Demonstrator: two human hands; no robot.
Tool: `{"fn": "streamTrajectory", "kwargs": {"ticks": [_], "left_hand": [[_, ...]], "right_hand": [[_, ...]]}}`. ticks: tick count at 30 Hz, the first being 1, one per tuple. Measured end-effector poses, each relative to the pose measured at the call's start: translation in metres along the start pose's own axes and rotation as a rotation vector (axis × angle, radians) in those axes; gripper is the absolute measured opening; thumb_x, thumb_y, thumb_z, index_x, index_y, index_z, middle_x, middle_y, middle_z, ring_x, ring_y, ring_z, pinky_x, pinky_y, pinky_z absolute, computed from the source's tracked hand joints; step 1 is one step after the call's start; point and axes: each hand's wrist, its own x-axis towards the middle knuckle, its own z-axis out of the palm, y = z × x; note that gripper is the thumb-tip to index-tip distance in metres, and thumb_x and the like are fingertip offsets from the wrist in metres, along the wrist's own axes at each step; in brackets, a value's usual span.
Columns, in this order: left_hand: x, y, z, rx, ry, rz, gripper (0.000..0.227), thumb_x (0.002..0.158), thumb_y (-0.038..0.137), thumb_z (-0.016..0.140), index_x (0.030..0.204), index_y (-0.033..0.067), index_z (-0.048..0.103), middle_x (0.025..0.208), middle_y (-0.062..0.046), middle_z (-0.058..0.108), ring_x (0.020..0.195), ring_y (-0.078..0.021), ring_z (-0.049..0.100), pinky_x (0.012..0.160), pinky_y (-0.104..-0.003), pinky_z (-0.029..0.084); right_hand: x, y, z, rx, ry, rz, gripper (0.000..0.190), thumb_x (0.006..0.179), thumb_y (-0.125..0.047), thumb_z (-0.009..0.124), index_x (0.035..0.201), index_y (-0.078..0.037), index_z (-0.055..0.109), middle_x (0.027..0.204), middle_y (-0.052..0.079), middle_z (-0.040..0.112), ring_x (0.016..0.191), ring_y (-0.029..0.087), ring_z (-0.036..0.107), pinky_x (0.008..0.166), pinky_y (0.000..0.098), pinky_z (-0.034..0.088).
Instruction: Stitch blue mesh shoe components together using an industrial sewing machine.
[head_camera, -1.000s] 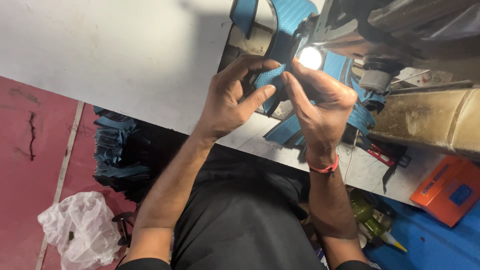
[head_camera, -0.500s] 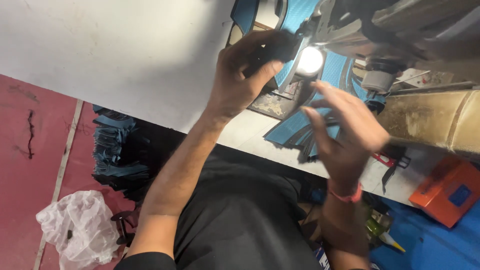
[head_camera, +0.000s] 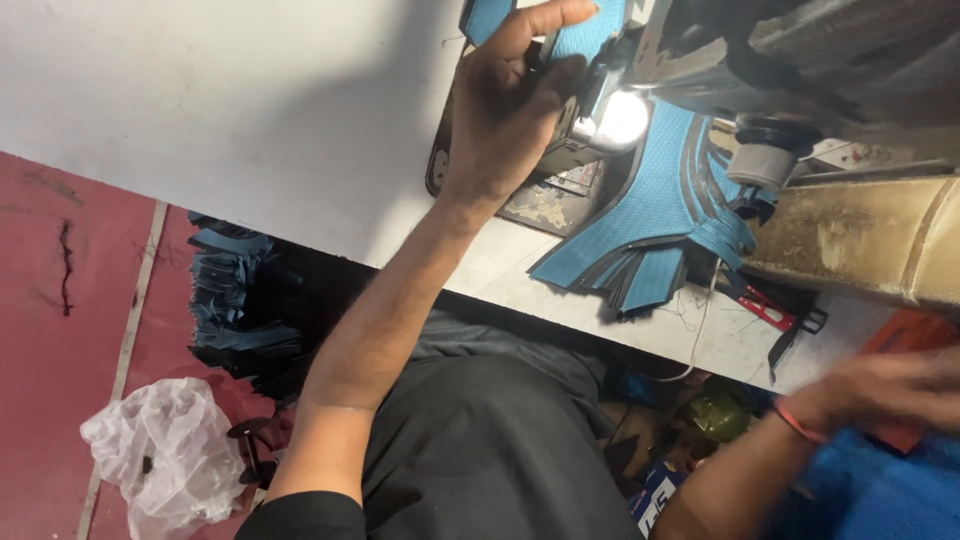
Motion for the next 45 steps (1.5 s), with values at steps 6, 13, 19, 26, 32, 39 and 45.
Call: {"fn": "streamTrajectory", "kwargs": {"ticks": [6,13,19,26,32,39,45], "left_hand": [[-0.024,0.009,0.013,-0.009,0.122,0.203,0.031,0.111,0.014,0.065,0.139,0.0093,0.053,0.132,-0.006,0.062,0.101,-0.0102,0.066,0.088,-0.029,0.059],[-0.106,-0.022,0.05,0.488,-0.135,0.137,0.017,0.107,0.012,0.07,0.119,0.0059,0.06,0.116,-0.009,0.066,0.112,-0.0264,0.065,0.1,-0.04,0.053],[-0.099,-0.018,0.068,0.642,-0.225,0.095,0.065,0.085,0.015,0.078,0.141,-0.0026,0.049,0.128,-0.02,0.064,0.115,-0.0366,0.062,0.099,-0.045,0.049],[-0.095,0.016,0.036,0.482,-0.253,0.206,0.061,0.09,0.001,0.076,0.144,0.0024,0.048,0.134,-0.018,0.062,0.124,-0.0363,0.064,0.107,-0.043,0.055],[-0.118,0.05,-0.01,0.291,-0.398,0.25,0.062,0.088,-0.004,0.081,0.139,0.0069,0.047,0.127,-0.014,0.066,0.115,-0.0335,0.07,0.097,-0.041,0.059],[-0.152,0.053,-0.061,0.462,-0.239,0.25,0.067,0.081,-0.004,0.087,0.135,0.0069,0.049,0.113,-0.015,0.07,0.092,-0.0272,0.072,0.075,-0.035,0.057],[-0.17,0.056,-0.079,0.555,-0.056,0.093,0.065,0.082,0.002,0.087,0.134,0.0061,0.048,0.114,-0.015,0.069,0.097,-0.0239,0.074,0.084,-0.031,0.061]], "right_hand": [[0.011,-0.132,-0.016,-0.164,-0.069,0.118,0.062,0.127,-0.026,0.063,0.164,0.004,0.024,0.167,0.03,0.031,0.152,0.037,0.037,0.127,0.0501,0.033],[0.08,-0.253,-0.068,0.298,0.098,0.505,0.024,0.11,-0.012,0.061,0.11,0.011,0.067,0.11,0.027,0.075,0.1,0.042,0.064,0.093,0.0455,0.051],[0.12,-0.421,-0.117,0.521,-0.356,-0.441,0.013,0.09,0.009,0.064,0.099,0.003,0.072,0.093,0.016,0.07,0.091,0.032,0.07,0.087,0.0477,0.051],[0.106,-0.428,-0.107,0.673,-0.644,-0.342,0.025,0.095,0.012,0.068,0.116,0.0,0.074,0.12,0.017,0.072,0.113,0.032,0.071,0.097,0.0373,0.054],[0.111,-0.439,-0.098,1.048,-0.716,0.149,0.023,0.106,0.01,0.063,0.128,0.004,0.068,0.127,0.016,0.072,0.112,0.023,0.07,0.105,0.0327,0.055],[0.107,-0.467,-0.106,1.475,-0.999,0.439,0.035,0.108,0.005,0.06,0.143,0.004,0.059,0.117,0.018,0.074,0.108,0.02,0.072,0.1,0.0307,0.057],[0.1,-0.476,-0.102,1.593,-1.092,0.542,0.044,0.104,0.003,0.064,0.148,0.004,0.056,0.118,0.021,0.074,0.102,0.021,0.071,0.092,0.0317,0.057]]}}
